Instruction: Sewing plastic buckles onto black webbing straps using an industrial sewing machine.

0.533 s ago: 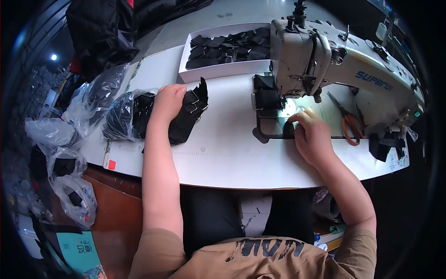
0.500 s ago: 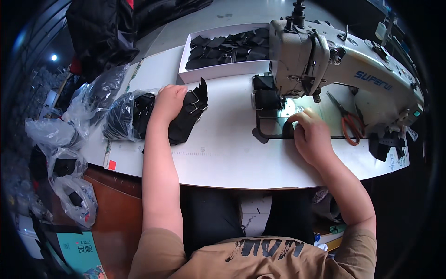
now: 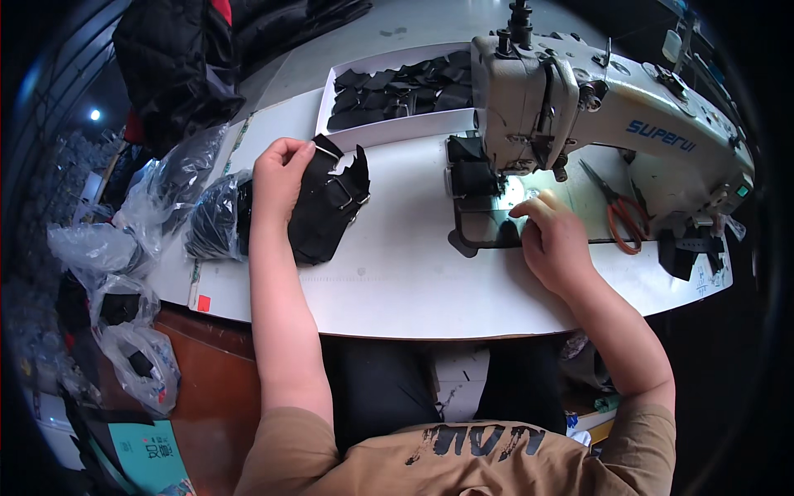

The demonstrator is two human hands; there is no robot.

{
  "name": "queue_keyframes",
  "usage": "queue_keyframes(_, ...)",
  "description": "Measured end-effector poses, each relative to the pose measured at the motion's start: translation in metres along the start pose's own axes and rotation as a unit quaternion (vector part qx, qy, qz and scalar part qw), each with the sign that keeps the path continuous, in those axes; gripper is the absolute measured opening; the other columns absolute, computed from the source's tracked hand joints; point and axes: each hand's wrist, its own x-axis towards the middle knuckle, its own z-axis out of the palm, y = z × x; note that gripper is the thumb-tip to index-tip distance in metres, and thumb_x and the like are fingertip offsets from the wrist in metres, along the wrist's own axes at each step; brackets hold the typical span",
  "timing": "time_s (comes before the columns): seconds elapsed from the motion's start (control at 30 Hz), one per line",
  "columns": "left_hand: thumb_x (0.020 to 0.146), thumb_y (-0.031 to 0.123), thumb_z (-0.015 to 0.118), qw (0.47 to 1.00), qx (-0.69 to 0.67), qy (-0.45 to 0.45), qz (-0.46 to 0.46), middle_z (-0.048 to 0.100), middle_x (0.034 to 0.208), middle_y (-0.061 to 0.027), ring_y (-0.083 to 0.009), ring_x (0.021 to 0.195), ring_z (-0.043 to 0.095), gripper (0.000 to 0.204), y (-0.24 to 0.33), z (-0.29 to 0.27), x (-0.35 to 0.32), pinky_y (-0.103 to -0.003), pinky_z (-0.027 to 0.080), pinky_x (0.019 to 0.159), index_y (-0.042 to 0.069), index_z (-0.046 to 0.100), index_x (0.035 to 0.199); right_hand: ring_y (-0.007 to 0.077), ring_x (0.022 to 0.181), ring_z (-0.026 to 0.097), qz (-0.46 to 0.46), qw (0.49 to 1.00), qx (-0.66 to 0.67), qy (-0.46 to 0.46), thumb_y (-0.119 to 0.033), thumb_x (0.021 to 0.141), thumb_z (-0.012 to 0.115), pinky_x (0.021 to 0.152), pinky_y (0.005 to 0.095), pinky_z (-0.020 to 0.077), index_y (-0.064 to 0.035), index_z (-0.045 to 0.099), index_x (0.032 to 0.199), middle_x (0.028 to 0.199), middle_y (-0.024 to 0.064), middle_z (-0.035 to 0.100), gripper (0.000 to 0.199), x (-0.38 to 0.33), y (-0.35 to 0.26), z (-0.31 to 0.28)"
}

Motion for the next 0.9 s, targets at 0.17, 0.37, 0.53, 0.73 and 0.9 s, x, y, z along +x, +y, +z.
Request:
queue_keyframes(0.17, 0.094, 0.013, 0.073, 0.98, -0.194, -0.047, 0.002, 0.069, 0.088, 0.0002, -0.0057, 0.079, 0.06, 0.013, 0.031, 0.029, -0.02, -0.02, 0.048, 0.074, 0.001, 0.069, 0.097, 0.0269, 0.07, 0.061, -0.035, 0.994, 0.101, 0.001, 0.006, 0.085, 0.058, 0.062, 0.0364, 0.0484, -0.0033, 0.068, 0.098, 0.088, 0.0125, 0.059, 0.019, -0.001, -0.014, -0.005)
queue_keyframes(0.37, 0.088, 0.008, 0.077, 0.983, -0.064, -0.117, 0.129, 0.07, 0.084, -0.0033, -0.0105, 0.077, 0.063, 0.009, 0.059, 0.096, -0.062, -0.024, 0.05, 0.072, 0.002, 0.072, 0.091, 0.0141, 0.078, 0.065, 0.016, 0.924, 0.364, -0.12, -0.018, 0.099, 0.063, 0.065, 0.0272, 0.0493, -0.0041, 0.07, 0.112, 0.094, 0.0067, 0.069, 0.02, 0.002, -0.015, -0.013)
queue_keyframes(0.53, 0.067, 0.005, 0.084, 0.801, 0.139, -0.136, 0.567, 0.07, 0.087, -0.0069, -0.0225, 0.073, 0.068, 0.028, 0.068, 0.129, -0.086, -0.032, 0.054, 0.062, 0.007, 0.074, 0.093, 0.0142, 0.088, 0.07, 0.147, 0.765, 0.584, -0.228, -0.037, 0.104, 0.056, 0.065, 0.0279, 0.0549, 0.0008, 0.069, 0.114, 0.104, 0.0088, 0.073, 0.042, 0.006, -0.007, -0.017)
queue_keyframes(0.73, 0.075, 0.009, 0.082, 0.783, 0.127, -0.213, 0.571, 0.071, 0.094, -0.0081, -0.0266, 0.076, 0.07, 0.025, 0.064, 0.143, -0.1, -0.035, 0.057, 0.066, 0.007, 0.072, 0.098, 0.0127, 0.082, 0.069, 0.195, 0.787, 0.551, -0.197, -0.028, 0.105, 0.054, 0.063, 0.0253, 0.0524, -0.0009, 0.066, 0.103, 0.089, 0.0058, 0.07, 0.03, 0.004, -0.005, -0.018)
queue_keyframes(0.9, 0.086, 0.007, 0.073, 0.885, 0.093, -0.161, 0.426, 0.071, 0.099, -0.0142, -0.0295, 0.085, 0.069, 0.02, 0.057, 0.144, -0.088, -0.034, 0.056, 0.078, 0.003, 0.069, 0.106, 0.0103, 0.071, 0.06, 0.206, 0.873, 0.41, -0.167, -0.02, 0.105, 0.053, 0.062, 0.026, 0.0469, -0.0023, 0.064, 0.1, 0.077, 0.0033, 0.064, 0.022, 0.003, -0.001, -0.015)
